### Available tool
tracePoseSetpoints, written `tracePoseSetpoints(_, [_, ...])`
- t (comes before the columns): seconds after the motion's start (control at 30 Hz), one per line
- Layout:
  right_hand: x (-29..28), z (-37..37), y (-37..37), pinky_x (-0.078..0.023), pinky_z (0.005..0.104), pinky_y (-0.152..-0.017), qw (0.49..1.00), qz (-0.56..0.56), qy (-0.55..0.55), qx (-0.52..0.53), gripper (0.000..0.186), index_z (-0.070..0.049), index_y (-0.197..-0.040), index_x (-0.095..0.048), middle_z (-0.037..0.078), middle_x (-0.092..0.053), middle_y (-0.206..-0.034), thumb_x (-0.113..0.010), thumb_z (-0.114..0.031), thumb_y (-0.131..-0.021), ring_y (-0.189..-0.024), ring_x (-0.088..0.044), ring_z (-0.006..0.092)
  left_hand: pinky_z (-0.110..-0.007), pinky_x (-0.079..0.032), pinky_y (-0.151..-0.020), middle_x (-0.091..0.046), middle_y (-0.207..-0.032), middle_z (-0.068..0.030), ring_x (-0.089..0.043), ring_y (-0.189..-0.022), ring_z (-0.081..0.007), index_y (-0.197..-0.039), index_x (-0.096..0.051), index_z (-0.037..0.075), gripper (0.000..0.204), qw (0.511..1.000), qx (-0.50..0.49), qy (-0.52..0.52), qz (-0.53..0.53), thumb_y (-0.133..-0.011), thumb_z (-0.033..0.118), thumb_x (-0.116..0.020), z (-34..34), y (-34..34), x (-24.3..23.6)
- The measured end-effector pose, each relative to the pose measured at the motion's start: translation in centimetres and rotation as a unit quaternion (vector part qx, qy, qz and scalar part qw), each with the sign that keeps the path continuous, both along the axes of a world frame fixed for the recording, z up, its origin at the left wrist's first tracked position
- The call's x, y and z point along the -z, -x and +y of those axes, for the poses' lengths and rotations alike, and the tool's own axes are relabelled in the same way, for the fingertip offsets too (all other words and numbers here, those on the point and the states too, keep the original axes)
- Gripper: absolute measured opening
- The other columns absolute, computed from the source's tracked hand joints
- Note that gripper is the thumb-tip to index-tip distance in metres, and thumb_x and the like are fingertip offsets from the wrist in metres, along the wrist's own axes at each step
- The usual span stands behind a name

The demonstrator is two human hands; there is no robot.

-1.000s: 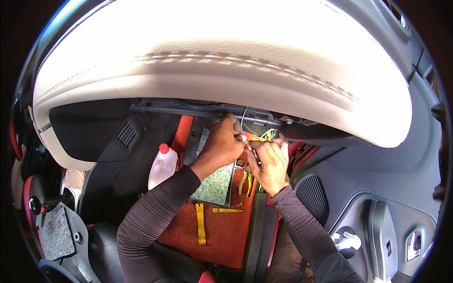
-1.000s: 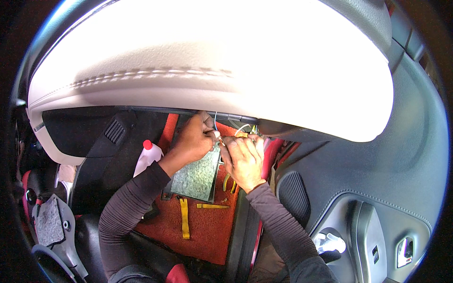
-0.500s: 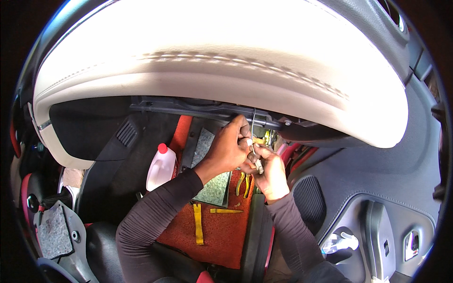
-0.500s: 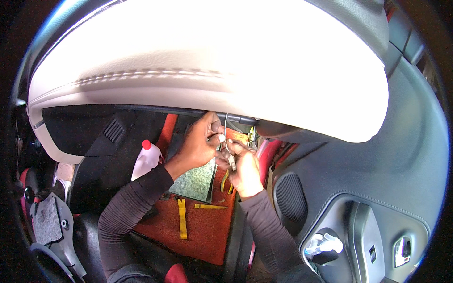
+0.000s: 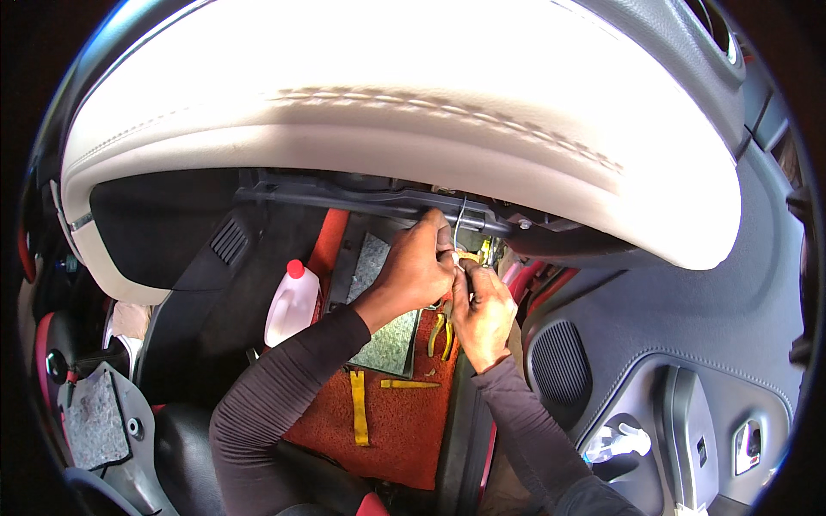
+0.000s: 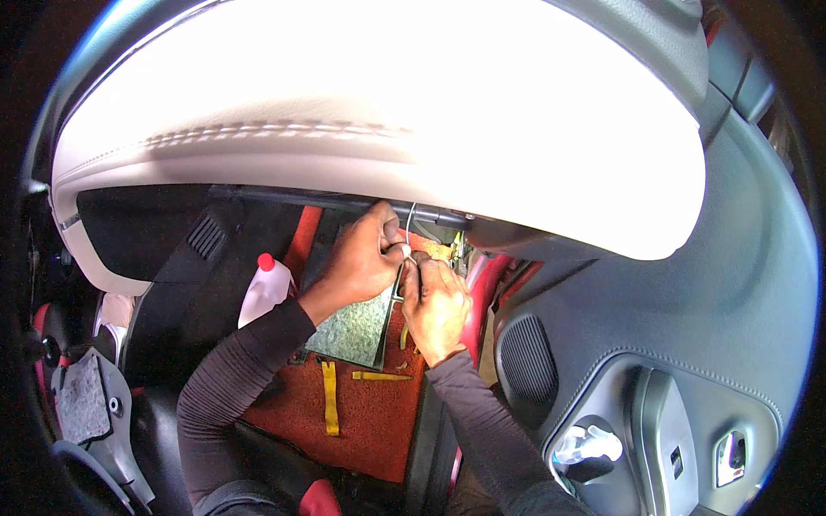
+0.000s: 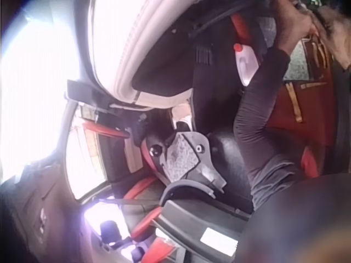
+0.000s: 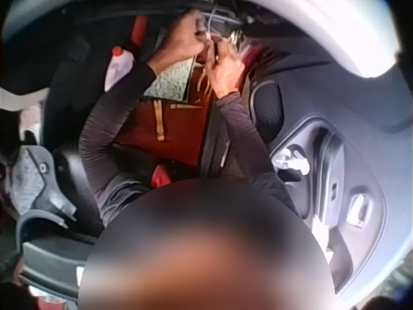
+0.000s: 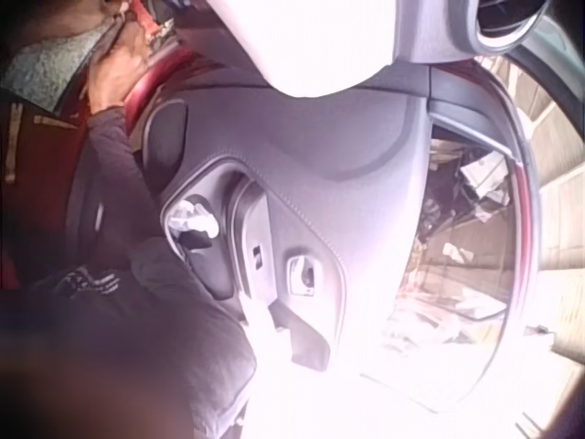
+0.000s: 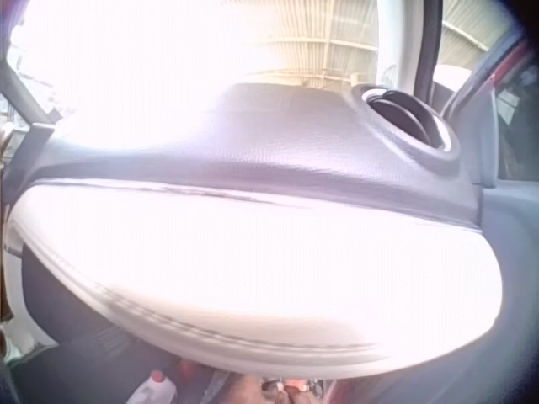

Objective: The person opens the car door and works under the dashboard, using pliers to strip and twist wires, then connects a small component to the wiring harness.

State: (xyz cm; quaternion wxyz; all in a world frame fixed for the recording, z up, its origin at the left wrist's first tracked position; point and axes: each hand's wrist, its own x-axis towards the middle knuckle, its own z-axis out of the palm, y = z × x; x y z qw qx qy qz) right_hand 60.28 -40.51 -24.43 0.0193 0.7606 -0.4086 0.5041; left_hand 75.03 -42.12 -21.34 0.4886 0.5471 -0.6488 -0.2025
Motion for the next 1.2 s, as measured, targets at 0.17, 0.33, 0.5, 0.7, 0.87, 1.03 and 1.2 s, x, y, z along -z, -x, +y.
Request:
tracePoseSetpoints(0.17, [-0.8, -1.9, 1.6, -0.052, 0.0318, -0.069, 0.774, -0.341, -0.453, -0.283, 0.015, 0.0, -0.104, -0.075, 0.002, -0.069, -0.08, -0.067, -0.012, -0.101, -0.066, -0.06, 0.0155, -0.036, -0.051, -0.069, -0.057, -0.078, -0.007, -0.06, -0.078, -0.0125, -0.097, -0.045, 0.003, 0.023, 0.999, 0.039, 0.035, -0.001, -0.088, -0.008, -0.064, 0.5, 0.3, -0.5])
tracePoseSetpoints(0.33, [-1.4, -2.2, 3.4, -0.054, 0.0275, -0.078, 0.665, -0.313, -0.558, -0.386, 0.017, -0.002, -0.114, -0.067, 0.004, -0.071, -0.094, -0.065, -0.014, -0.103, -0.083, -0.064, 0.0124, -0.038, -0.051, -0.07, -0.056, -0.077, -0.0093, -0.059, -0.076, -0.0153, -0.096, -0.044, 0.003, 0.024, 0.997, 0.072, 0.023, 0.032, -0.087, -0.007, -0.064, 0.1, 0.1, -0.5])
tracePoseSetpoints(0.5, [-0.7, -0.6, 2.0, -0.056, 0.0385, -0.078, 0.987, 0.038, -0.151, -0.031, 0.032, -0.005, -0.119, -0.063, 0.011, -0.073, -0.097, -0.074, -0.004, -0.089, -0.085, -0.071, 0.0267, -0.039, -0.049, -0.067, -0.055, -0.074, -0.0101, -0.058, -0.071, -0.0164, -0.094, -0.045, 0.002, 0.024, 1.0, 0.019, -0.01, 0.011, -0.085, -0.005, -0.066, 0.3, 0.1, -0.6])
tracePoseSetpoints(0.7, [-0.6, -1.0, 1.8, -0.048, 0.039, -0.089, 0.99, 0.102, 0.094, -0.026, 0.014, -0.005, -0.101, -0.072, 0.009, -0.074, -0.098, -0.075, -0.007, -0.087, -0.092, -0.069, 0.0291, -0.038, -0.049, -0.065, -0.056, -0.074, -0.0101, -0.06, -0.071, -0.0175, -0.091, -0.045, 0.003, 0.024, 0.999, -0.024, -0.022, 0.02, -0.084, -0.004, -0.067, 0.4, 0.4, -0.6])
tracePoseSetpoints(0.87, [0.1, -1.7, 2.2, -0.052, 0.0327, -0.075, 0.946, -0.162, -0.232, -0.156, 0.012, -0.003, -0.106, -0.074, 0.01, -0.076, -0.101, -0.069, -0.009, -0.096, -0.082, -0.07, 0.0241, -0.035, -0.05, -0.065, -0.057, -0.078, -0.0092, -0.061, -0.073, -0.014, -0.094, -0.043, 0.002, 0.025, 0.998, -0.002, 0.004, 0.066, -0.087, -0.009, -0.064, 0.5, 1.5, 0.2])
tracePoseSetpoints(1.03, [-0.8, -3.2, 3.4, -0.065, 0.0376, -0.077, 0.476, -0.527, -0.625, -0.323, 0.027, 0.002, -0.122, -0.064, 0.011, -0.073, -0.099, -0.059, -0.017, -0.103, -0.076, -0.073, 0.0209, -0.035, -0.053, -0.069, -0.059, -0.081, -0.0103, -0.065, -0.077, -0.0136, -0.095, -0.042, 0.002, 0.023, 0.996, 0.043, 0.035, 0.075, -0.09, -0.01, -0.061, 0.8, 2.0, 0.4])
tracePoseSetpoints(1.2, [-0.2, -0.7, 2.2, -0.058, 0.0291, -0.072, 0.878, -0.293, -0.338, -0.169, 0.022, -0.003, -0.116, -0.062, 0.007, -0.073, -0.088, -0.069, -0.016, -0.1, -0.075, -0.071, 0.0158, -0.038, -0.051, -0.068, -0.058, -0.077, -0.0119, -0.064, -0.072, -0.0194, -0.095, -0.044, 0.001, 0.024, 0.998, -0.009, -0.008, 0.055, -0.088, -0.004, -0.067, 0.9, 1.6, 0.2])
